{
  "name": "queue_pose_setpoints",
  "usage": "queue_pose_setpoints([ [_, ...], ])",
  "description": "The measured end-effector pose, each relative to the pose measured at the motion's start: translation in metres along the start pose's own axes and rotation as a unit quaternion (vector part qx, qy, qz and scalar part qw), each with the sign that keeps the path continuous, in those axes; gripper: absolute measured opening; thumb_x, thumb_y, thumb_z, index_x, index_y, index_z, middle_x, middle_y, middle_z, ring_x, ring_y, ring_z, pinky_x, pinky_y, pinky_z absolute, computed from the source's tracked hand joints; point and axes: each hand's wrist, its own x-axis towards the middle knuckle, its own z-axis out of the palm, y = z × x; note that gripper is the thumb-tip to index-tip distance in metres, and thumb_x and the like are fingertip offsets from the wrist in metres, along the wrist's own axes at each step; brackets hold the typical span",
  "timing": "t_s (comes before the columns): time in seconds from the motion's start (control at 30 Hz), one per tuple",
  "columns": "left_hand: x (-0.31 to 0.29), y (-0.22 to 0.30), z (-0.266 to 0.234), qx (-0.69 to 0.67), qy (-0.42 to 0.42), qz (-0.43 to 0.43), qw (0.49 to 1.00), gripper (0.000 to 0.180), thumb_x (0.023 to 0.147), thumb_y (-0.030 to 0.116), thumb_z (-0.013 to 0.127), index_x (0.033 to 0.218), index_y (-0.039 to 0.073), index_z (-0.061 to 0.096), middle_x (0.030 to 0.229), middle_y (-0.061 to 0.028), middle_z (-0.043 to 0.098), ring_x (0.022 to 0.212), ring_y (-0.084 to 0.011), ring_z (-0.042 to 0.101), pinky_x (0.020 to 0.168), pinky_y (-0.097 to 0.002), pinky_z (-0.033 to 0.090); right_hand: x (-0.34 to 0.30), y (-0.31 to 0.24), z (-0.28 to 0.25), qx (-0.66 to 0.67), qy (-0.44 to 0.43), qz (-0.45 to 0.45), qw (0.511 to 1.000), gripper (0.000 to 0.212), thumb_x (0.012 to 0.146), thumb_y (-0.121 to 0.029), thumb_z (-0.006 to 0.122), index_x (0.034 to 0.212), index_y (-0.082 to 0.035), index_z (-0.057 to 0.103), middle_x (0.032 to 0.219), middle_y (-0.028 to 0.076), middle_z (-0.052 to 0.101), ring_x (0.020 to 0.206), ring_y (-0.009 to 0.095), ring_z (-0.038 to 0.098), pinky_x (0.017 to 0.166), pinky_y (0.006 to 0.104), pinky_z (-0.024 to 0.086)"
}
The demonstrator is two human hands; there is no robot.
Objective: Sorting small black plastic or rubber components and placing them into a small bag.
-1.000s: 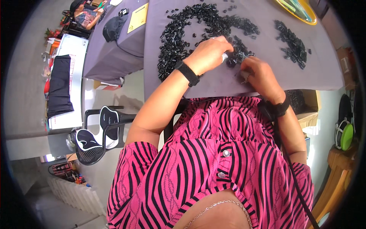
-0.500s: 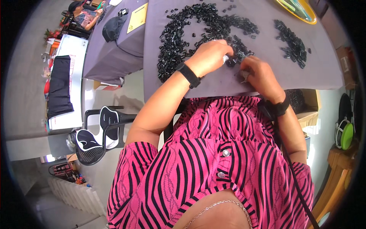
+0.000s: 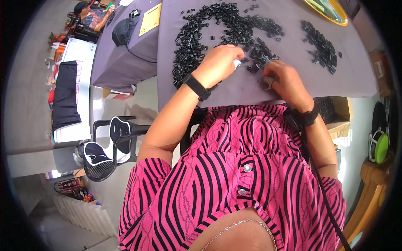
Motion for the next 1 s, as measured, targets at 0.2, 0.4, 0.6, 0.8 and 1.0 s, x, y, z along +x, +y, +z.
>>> queue_pose_setpoints([
  [0.2,0.007,0.000,0.008,0.049,-0.010,0.014,0.999,0.015,0.079,0.002,0.062,0.094,0.004,0.066,0.089,-0.0128,0.065,0.084,-0.0329,0.065,0.074,-0.0410,0.051,-0.001,0.000,0.001,0.011,0.002,0.007,1.000,0.025,0.067,0.005,0.058,0.091,-0.001,0.059,0.087,0.015,0.060,0.083,0.036,0.061,0.073,0.0424,0.049],
  [0.4,0.007,0.004,0.004,0.047,-0.021,0.008,0.999,0.009,0.078,0.003,0.063,0.087,0.003,0.063,0.086,-0.0130,0.063,0.080,-0.0340,0.063,0.071,-0.0426,0.049,-0.001,-0.002,-0.002,0.010,0.000,0.005,1.000,0.023,0.068,0.005,0.058,0.090,-0.001,0.059,0.087,0.015,0.059,0.082,0.036,0.061,0.072,0.0425,0.048],
  [0.6,0.011,0.007,0.006,0.064,-0.034,0.008,0.997,0.010,0.077,0.001,0.062,0.086,0.004,0.062,0.085,-0.0133,0.063,0.081,-0.0345,0.063,0.071,-0.0430,0.049,-0.001,-0.001,0.000,0.013,0.003,0.005,1.000,0.023,0.068,0.004,0.058,0.090,-0.002,0.060,0.088,0.015,0.060,0.083,0.036,0.061,0.072,0.0424,0.049],
  [0.8,0.010,0.007,0.006,0.021,-0.016,0.030,0.999,0.017,0.077,0.000,0.061,0.093,0.005,0.064,0.087,-0.0132,0.064,0.082,-0.0355,0.063,0.072,-0.0441,0.050,0.000,-0.004,-0.002,0.012,0.002,0.013,1.000,0.023,0.068,0.005,0.058,0.090,-0.001,0.060,0.087,0.015,0.060,0.082,0.036,0.061,0.072,0.0423,0.049],
  [1.0,-0.003,0.002,-0.009,-0.076,0.003,-0.010,0.997,0.027,0.076,-0.003,0.061,0.101,0.005,0.067,0.085,-0.0083,0.062,0.076,-0.0170,0.063,0.064,-0.0321,0.049,-0.002,-0.005,-0.006,0.046,0.001,0.022,0.999,0.022,0.067,0.006,0.058,0.088,0.000,0.059,0.086,0.015,0.059,0.080,0.035,0.061,0.072,0.0401,0.049],
])
